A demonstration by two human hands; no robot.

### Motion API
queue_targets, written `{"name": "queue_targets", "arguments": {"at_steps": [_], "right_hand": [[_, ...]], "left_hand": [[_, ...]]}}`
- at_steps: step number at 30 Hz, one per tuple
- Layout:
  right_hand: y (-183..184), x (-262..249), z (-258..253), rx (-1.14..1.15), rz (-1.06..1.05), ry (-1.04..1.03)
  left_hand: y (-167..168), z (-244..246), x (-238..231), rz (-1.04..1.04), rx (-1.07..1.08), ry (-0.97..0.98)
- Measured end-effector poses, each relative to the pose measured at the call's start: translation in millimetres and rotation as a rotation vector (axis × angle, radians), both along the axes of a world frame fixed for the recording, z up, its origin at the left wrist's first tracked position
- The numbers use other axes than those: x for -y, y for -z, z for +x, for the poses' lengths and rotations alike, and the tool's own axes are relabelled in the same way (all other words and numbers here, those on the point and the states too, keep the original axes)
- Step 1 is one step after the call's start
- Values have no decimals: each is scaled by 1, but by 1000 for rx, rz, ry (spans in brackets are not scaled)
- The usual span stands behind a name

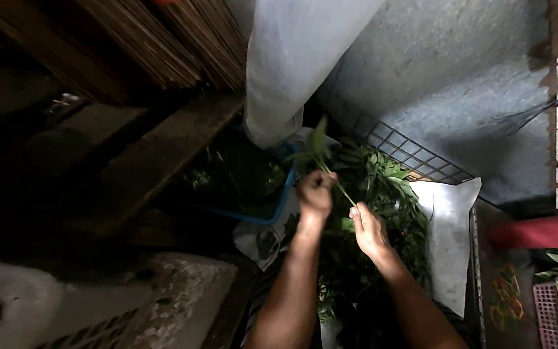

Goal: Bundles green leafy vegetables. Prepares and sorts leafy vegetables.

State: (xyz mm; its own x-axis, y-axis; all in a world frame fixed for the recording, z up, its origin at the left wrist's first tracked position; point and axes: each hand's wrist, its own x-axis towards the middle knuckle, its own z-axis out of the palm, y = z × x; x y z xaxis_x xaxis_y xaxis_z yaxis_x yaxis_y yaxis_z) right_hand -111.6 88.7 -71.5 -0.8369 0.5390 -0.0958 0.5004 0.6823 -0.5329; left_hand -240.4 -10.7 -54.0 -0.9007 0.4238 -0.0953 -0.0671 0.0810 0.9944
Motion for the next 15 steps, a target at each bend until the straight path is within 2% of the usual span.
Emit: {"name": "queue_targets", "arguments": {"at_steps": [2,4,8,10,13,15], "right_hand": [[15,-8,11,37,43,-38],[32,-12,22,35,-29,-44],[41,11,22,27,-181,-68],[42,23,16,74,-231,-113],[50,28,17,327,-308,-258],[75,19,23,391,-312,-228]], "left_hand": [[1,-16,10,76,20,-197],[-5,-17,15,128,109,-268],[-6,1,9,266,432,73],[-3,2,3,269,465,136],[-5,-11,10,233,408,-50],[-11,-21,13,260,387,-239]]}}
